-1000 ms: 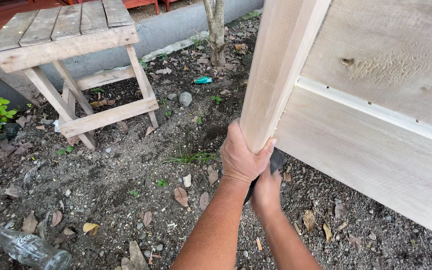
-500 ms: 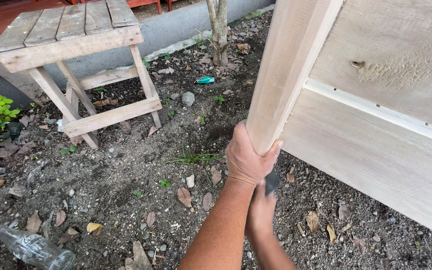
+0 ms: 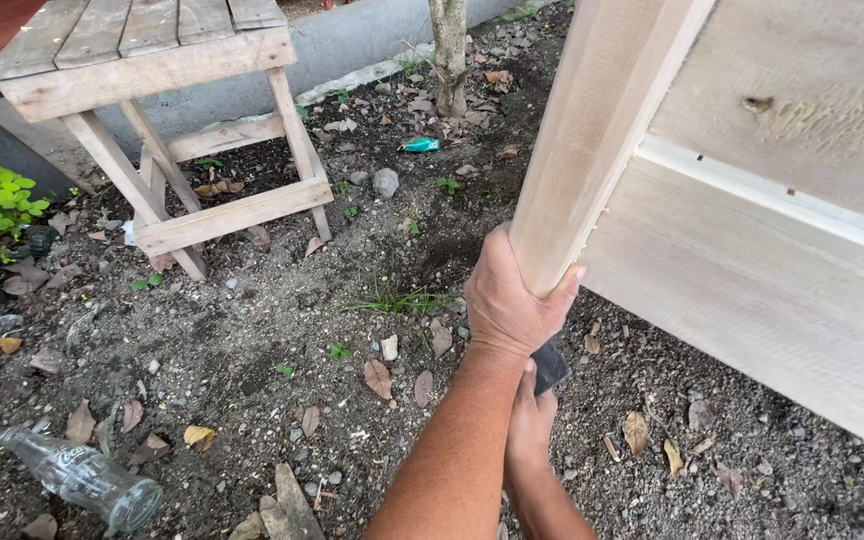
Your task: The person sands a light-colored wooden furniture frame outdoors using a sheet of sandpaper held by hand. They sand the legs and edges first, then work across the horizontal slats and panels, steadying the frame with one hand while rubbing the sandpaper over different surfaces.
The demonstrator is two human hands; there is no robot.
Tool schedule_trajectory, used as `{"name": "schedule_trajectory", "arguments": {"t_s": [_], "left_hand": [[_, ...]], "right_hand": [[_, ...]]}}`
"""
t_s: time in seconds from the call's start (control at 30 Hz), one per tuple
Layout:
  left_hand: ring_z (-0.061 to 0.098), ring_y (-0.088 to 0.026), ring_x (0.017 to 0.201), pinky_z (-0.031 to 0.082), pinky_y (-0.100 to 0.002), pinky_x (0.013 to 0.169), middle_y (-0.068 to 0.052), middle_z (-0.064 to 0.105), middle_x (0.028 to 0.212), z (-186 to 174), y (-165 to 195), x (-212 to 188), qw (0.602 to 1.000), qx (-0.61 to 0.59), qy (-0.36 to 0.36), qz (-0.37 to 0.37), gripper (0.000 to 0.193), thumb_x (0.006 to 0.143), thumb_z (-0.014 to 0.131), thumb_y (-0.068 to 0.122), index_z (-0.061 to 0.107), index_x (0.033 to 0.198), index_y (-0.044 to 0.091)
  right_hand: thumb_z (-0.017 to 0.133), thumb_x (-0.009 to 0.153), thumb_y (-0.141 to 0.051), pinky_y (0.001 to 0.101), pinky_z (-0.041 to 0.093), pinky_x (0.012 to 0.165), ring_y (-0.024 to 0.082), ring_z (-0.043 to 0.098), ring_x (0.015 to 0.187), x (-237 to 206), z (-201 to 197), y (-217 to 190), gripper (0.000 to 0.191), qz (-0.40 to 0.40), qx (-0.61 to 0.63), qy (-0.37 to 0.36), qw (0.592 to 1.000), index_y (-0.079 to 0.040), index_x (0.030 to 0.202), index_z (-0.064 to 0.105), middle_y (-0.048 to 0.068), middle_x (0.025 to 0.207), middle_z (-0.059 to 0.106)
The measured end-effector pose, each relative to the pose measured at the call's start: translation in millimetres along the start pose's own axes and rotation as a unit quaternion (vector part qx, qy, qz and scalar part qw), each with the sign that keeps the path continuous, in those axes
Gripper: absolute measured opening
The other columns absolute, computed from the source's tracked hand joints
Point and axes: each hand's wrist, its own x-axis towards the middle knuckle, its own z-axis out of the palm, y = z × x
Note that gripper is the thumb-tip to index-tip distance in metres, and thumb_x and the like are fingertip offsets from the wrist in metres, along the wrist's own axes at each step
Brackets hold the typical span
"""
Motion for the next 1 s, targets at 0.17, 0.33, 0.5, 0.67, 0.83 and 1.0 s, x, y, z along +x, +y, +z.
{"name": "schedule_trajectory", "arguments": {"t_s": [0.17, 0.33, 0.5, 0.67, 0.83, 1.0], "left_hand": [[0.072, -0.035, 0.101, 0.057, -0.049, 0.088, -0.015, 0.067, 0.113, 4.8, 2.1, -6.6, 0.999, 0.016, 0.042, 0.004, 0.077, 0.075, 0.088, 0.04, 0.047, 0.13, 0.006], [0.072, -0.034, 0.102, 0.058, -0.047, 0.09, -0.014, 0.068, 0.115, 7.4, -11.1, -12.7, 0.999, -0.001, 0.033, 0.002, 0.079, 0.074, 0.088, 0.038, 0.047, 0.134, 0.007], [0.073, -0.035, 0.101, 0.058, -0.047, 0.089, -0.015, 0.069, 0.114, 7.3, -29.5, -20.0, 1.0, -0.005, 0.012, 0.011, 0.082, 0.073, 0.088, 0.036, 0.045, 0.136, 0.006], [0.073, -0.035, 0.101, 0.059, -0.047, 0.089, -0.015, 0.07, 0.115, 11.0, -36.1, -22.9, 1.0, -0.01, 0.002, 0.003, 0.083, 0.073, 0.089, 0.038, 0.046, 0.136, 0.007], [0.072, -0.036, 0.104, 0.058, -0.048, 0.092, -0.017, 0.068, 0.117, 10.8, -37.3, -23.1, 0.999, -0.003, 0.017, 0.036, 0.086, 0.075, 0.088, 0.038, 0.043, 0.14, 0.004], [0.073, -0.035, 0.101, 0.058, -0.048, 0.089, -0.016, 0.069, 0.115, 11.5, -37.8, -23.0, 1.0, 0.005, -0.005, 0.008, 0.084, 0.074, 0.088, 0.04, 0.044, 0.137, 0.006]], "right_hand": [[0.057, 0.1, -0.035, 0.0456, 0.06, 0.071, 0.026, 0.071, 0.084, 56.0, -3.9, -7.9, 0.047, 0.085, 0.07, -0.013, 0.994, 0.004, 0.127, 0.057, 0.014, 0.103, 0.07], [0.049, 0.102, -0.04, 0.0423, 0.057, 0.071, 0.024, 0.069, 0.081, 33.2, -20.9, 42.1, 0.048, -0.074, -0.17, -0.001, 0.983, -0.001, 0.13, 0.059, 0.012, 0.102, 0.072], [0.045, 0.105, -0.038, 0.0409, 0.057, 0.072, 0.023, 0.071, 0.086, 45.5, -20.7, 54.3, 0.048, 0.036, 0.008, 0.024, 0.999, 0.004, 0.123, 0.06, 0.013, 0.103, 0.072], [0.049, 0.104, -0.04, 0.0436, 0.058, 0.072, 0.023, 0.07, 0.083, 55.5, -18.0, 49.3, 0.047, 0.074, 0.084, 0.006, 0.994, 0.002, 0.122, 0.059, 0.013, 0.103, 0.071], [0.049, 0.107, -0.045, 0.0434, 0.056, 0.069, 0.024, 0.068, 0.079, 21.0, -26.4, 75.0, 0.057, 0.037, -0.022, 0.002, 0.999, 0.01, 0.118, 0.063, 0.019, 0.099, 0.071], [0.053, 0.101, -0.039, 0.0454, 0.061, 0.075, 0.024, 0.072, 0.088, 64.1, -23.4, 46.8, 0.046, 0.121, 0.101, 0.007, 0.987, 0.001, 0.123, 0.056, 0.013, 0.107, 0.071]]}}
